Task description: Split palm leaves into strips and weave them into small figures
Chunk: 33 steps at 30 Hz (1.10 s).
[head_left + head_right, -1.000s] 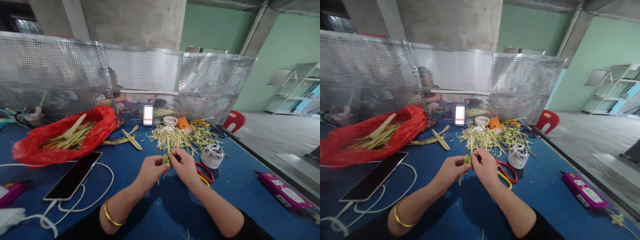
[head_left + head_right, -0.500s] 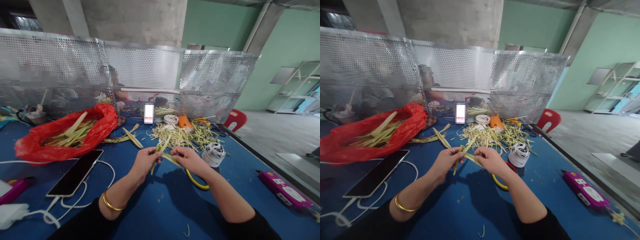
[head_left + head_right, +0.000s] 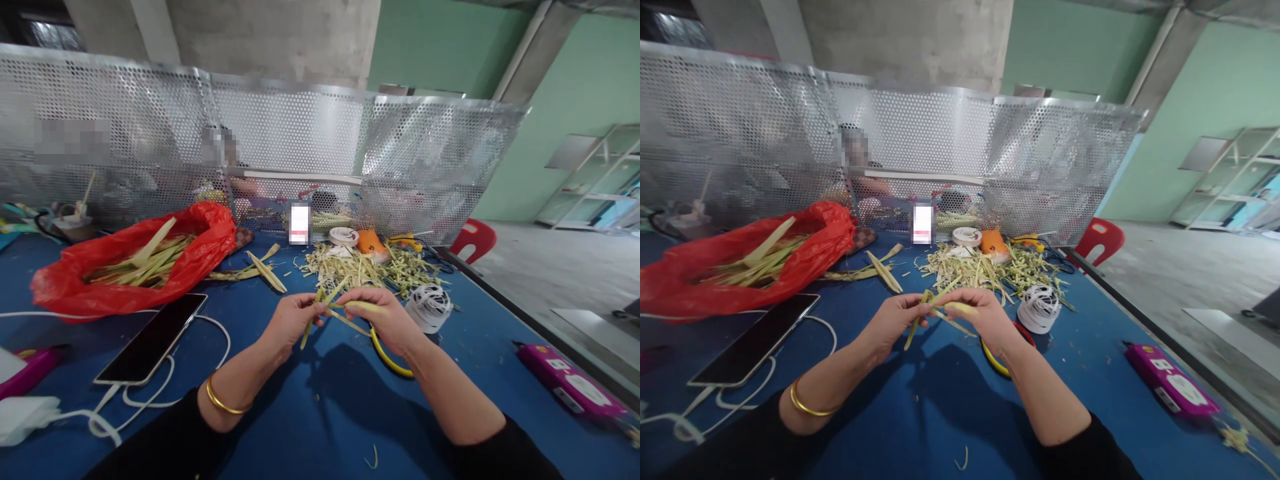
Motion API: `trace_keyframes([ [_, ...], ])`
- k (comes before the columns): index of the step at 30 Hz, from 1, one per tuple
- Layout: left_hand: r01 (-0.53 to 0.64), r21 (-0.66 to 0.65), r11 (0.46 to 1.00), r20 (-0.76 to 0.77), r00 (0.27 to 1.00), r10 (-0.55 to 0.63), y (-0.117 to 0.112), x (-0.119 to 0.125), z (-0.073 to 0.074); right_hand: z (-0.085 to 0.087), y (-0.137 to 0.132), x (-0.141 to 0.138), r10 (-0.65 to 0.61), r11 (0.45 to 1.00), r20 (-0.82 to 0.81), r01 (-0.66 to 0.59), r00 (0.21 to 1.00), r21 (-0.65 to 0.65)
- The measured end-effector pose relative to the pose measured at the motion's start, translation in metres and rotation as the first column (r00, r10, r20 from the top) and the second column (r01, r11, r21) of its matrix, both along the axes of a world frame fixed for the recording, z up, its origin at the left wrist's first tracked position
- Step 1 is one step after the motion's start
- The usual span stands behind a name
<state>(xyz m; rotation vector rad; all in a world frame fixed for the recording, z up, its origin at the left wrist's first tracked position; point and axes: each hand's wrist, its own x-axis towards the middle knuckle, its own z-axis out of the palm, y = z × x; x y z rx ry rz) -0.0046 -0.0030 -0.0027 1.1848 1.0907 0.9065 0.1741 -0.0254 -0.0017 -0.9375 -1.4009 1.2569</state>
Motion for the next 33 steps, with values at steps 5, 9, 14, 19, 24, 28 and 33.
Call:
trace_keyframes([
  [5,-0.036,-0.032,0.999,-0.001,0.999,0.036,-0.001,0.002,-0.001,0.0,-0.001,-0.004,-0.129,0.964,-0.01,0.128,0.992,0.235],
  [9,-0.058,-0.002,0.998,-0.004,0.998,0.058,-0.003,0.004,-0.001,0.0,-0.003,-0.008,-0.17,0.968,0.113,0.144,0.979,0.203],
  [14,-0.082,0.067,0.994,-0.017,0.996,0.083,-0.006,0.008,0.002,-0.009,-0.001,-0.012,-0.288,0.945,0.345,0.208,0.893,0.252],
  [19,-0.125,0.069,0.99,-0.005,0.992,0.126,-0.007,0.009,0.004,-0.013,-0.001,-0.013,-0.304,0.936,0.375,0.203,0.876,0.287],
  [24,-0.141,0.062,0.988,-0.038,0.989,0.143,-0.008,0.009,0.006,-0.013,0.0,-0.015,-0.335,0.919,0.363,0.216,0.87,0.331],
  [28,-0.123,0.066,0.99,-0.051,0.991,0.127,-0.01,0.01,0.007,-0.014,0.001,-0.016,-0.341,0.916,0.397,0.207,0.852,0.343],
  [33,-0.075,0.104,0.992,-0.074,0.994,0.082,-0.009,0.01,-0.002,-0.012,-0.002,-0.016,-0.375,0.904,0.437,0.217,0.818,0.369],
])
